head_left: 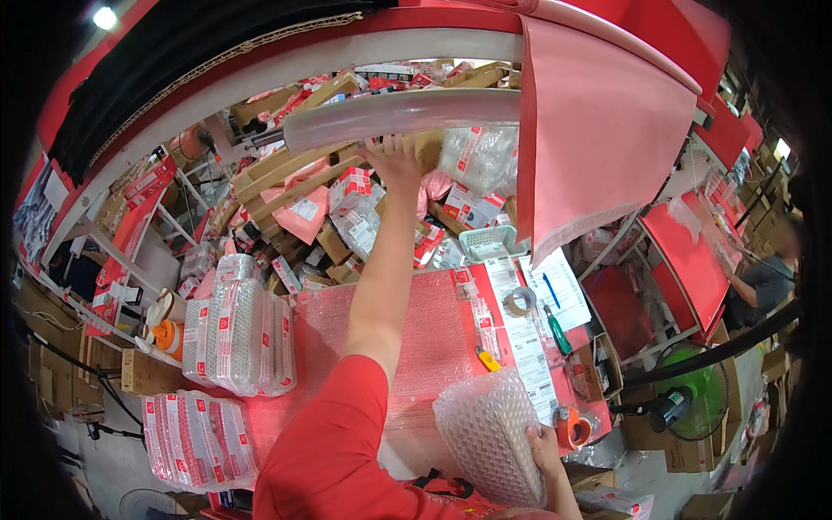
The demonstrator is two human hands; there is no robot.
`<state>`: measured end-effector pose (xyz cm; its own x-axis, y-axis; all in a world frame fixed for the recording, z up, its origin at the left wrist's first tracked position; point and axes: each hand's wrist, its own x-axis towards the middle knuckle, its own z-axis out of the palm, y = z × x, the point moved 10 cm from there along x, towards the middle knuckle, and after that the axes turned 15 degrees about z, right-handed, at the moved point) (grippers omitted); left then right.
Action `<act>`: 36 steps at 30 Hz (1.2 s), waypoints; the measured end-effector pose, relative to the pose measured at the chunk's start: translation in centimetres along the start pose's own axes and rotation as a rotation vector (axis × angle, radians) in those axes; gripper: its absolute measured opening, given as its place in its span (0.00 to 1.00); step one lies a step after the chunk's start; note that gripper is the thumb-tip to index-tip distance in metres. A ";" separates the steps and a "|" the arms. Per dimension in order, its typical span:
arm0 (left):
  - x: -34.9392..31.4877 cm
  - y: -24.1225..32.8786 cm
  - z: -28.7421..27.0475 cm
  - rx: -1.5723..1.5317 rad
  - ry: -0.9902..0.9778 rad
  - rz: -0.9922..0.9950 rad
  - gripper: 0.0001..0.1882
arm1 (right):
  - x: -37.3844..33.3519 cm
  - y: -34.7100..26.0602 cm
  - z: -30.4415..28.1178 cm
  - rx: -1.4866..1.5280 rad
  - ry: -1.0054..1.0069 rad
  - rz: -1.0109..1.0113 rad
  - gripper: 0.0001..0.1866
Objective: The person wraps small cardboard boxes in bubble wrap on a red table. They cut the bubble wrap with a utility knife, fold it around each box, and seal it with tape. Finished packages are stacked on the table.
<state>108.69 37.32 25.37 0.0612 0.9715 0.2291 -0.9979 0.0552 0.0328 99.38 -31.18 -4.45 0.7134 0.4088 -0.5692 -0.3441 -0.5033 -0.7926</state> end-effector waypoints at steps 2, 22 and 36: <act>1.7 -0.8 1.6 -0.055 -0.107 0.007 0.38 | -0.4 0.5 -0.5 0.031 0.004 0.030 0.25; -4.2 -3.7 -5.6 -0.176 0.135 -0.058 0.43 | -3.4 0.0 -1.8 -0.061 0.103 -0.005 0.25; -14.4 -1.7 -14.2 0.236 0.018 -0.223 0.27 | -7.9 -4.2 -9.1 -0.058 0.547 -0.227 0.28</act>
<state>109.27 26.49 8.23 0.2759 0.9453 0.1738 -0.9277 0.2145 0.3057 100.75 -39.16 5.37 0.9816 0.0670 -0.1790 -0.1229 -0.4962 -0.8594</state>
